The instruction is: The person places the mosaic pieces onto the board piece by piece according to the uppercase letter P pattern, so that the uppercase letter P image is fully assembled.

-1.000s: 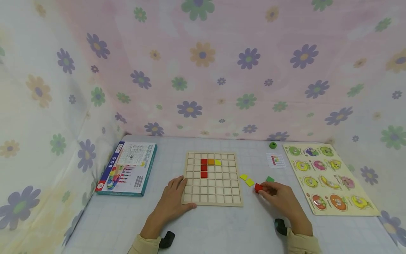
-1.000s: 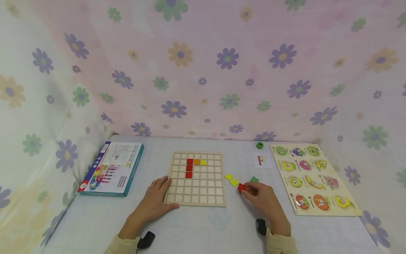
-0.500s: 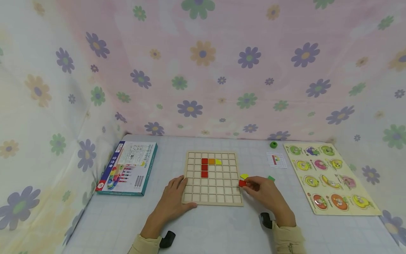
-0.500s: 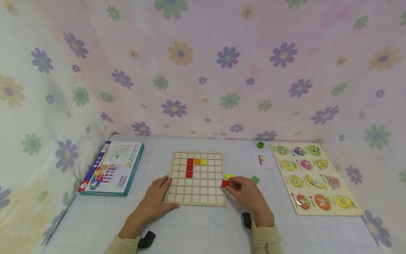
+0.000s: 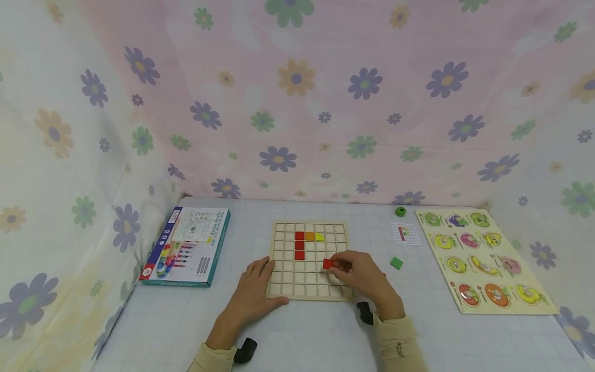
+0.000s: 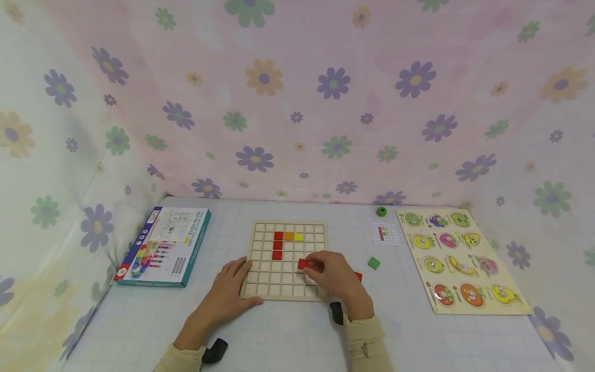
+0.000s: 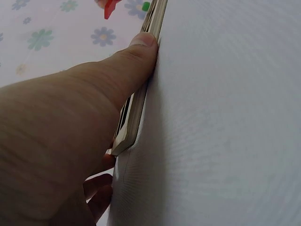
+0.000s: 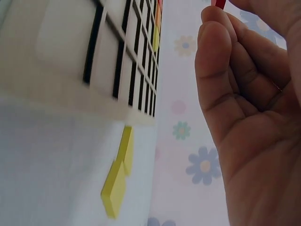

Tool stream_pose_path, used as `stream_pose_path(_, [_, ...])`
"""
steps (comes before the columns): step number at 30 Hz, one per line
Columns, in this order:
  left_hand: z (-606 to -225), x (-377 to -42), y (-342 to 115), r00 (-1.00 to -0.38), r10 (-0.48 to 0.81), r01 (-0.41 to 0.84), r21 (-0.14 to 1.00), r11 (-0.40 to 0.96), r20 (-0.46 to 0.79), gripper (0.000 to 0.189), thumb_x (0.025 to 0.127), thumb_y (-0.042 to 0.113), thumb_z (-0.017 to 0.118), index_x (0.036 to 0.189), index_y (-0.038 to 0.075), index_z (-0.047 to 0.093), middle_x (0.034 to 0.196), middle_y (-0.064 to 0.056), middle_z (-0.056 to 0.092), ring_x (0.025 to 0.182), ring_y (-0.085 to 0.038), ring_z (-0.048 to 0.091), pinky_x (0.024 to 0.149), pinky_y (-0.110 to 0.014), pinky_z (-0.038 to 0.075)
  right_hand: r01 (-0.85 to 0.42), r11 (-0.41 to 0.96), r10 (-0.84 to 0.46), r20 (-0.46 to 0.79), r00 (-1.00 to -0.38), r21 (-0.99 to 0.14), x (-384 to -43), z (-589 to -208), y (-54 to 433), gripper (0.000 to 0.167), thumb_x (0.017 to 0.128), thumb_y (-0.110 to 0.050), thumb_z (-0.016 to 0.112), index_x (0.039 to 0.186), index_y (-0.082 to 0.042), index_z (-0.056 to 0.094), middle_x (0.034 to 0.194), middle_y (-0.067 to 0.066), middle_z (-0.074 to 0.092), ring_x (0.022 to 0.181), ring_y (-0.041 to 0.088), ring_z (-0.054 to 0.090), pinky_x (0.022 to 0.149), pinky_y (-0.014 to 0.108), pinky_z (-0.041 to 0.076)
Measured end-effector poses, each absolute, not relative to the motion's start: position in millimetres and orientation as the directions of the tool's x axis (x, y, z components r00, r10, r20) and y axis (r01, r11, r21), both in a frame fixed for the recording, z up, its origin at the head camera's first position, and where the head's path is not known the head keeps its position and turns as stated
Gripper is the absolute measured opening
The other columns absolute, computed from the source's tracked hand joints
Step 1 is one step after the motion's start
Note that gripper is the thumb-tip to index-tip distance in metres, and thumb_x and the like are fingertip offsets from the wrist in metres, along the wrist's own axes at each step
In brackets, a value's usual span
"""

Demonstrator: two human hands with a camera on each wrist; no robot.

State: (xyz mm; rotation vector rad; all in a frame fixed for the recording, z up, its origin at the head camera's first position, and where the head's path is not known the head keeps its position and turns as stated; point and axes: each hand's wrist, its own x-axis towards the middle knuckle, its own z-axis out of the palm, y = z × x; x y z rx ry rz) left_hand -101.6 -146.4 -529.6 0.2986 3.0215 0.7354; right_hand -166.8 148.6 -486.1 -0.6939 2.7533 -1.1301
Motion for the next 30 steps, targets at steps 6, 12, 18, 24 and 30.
stream_pose_path(6, [-529.5, -102.1, -145.5, -0.98, 0.197, 0.179, 0.474, 0.862, 0.011, 0.1, 0.079, 0.058, 0.081, 0.154, 0.005, 0.041, 0.16, -0.016, 0.038, 0.145, -0.037, 0.036, 0.114, -0.058, 0.036, -0.405, 0.61, -0.465, 0.107, -0.879, -0.68, -168.9, -488.2, 134.9, 0.016, 0.088, -0.017, 0.08, 0.102, -0.012, 0.076, 0.084, -0.009, 0.067, 0.076, 0.003, 0.058, 0.071, 0.022, 0.054])
stream_pose_path(12, [-528.1, -102.1, -145.1, -0.982, 0.189, 0.163, 0.456, 0.875, -0.012, 0.102, 0.079, 0.062, 0.079, 0.155, 0.007, 0.04, 0.161, -0.015, 0.037, 0.146, -0.035, 0.036, 0.115, -0.057, 0.036, -0.44, 0.597, -0.495, 0.123, -0.86, -0.671, -173.6, -492.9, 122.1, 0.016, 0.088, -0.017, 0.08, 0.103, -0.01, 0.076, 0.085, -0.007, 0.069, 0.075, 0.003, 0.058, 0.069, 0.021, 0.054])
stream_pose_path(18, [-528.2, -101.2, -145.8, -0.983, 0.183, 0.167, 0.463, 0.871, 0.01, 0.099, 0.079, 0.059, 0.08, 0.154, 0.007, 0.042, 0.16, -0.016, 0.039, 0.145, -0.036, 0.037, 0.114, -0.058, 0.038, -0.449, 0.632, -0.522, 0.082, -0.849, -0.632, -179.9, -491.8, 104.6, 0.018, 0.089, -0.02, 0.08, 0.105, -0.011, 0.077, 0.085, -0.008, 0.069, 0.076, 0.003, 0.058, 0.07, 0.02, 0.053])
stream_pose_path(24, [-529.2, -101.6, -145.5, -0.983, 0.182, 0.164, 0.473, 0.866, 0.009, 0.1, 0.079, 0.059, 0.081, 0.154, 0.006, 0.042, 0.159, -0.016, 0.039, 0.145, -0.036, 0.038, 0.114, -0.058, 0.037, -0.436, 0.654, -0.54, 0.021, -0.841, -0.618, -186.5, -491.9, 90.6, 0.021, 0.09, -0.02, 0.079, 0.108, -0.009, 0.077, 0.088, -0.006, 0.069, 0.078, 0.006, 0.058, 0.073, 0.022, 0.053])
stream_pose_path(30, [-529.8, -101.8, -147.1, -0.982, 0.19, 0.178, 0.473, 0.863, 0.024, 0.099, 0.08, 0.06, 0.08, 0.154, 0.006, 0.042, 0.159, -0.016, 0.039, 0.145, -0.036, 0.038, 0.114, -0.058, 0.037, -0.438, 0.66, -0.548, 0.007, -0.836, -0.611, -189.9, -492.5, 84.4, 0.02, 0.091, -0.021, 0.078, 0.106, -0.008, 0.076, 0.087, -0.005, 0.07, 0.08, 0.006, 0.06, 0.075, 0.025, 0.054])
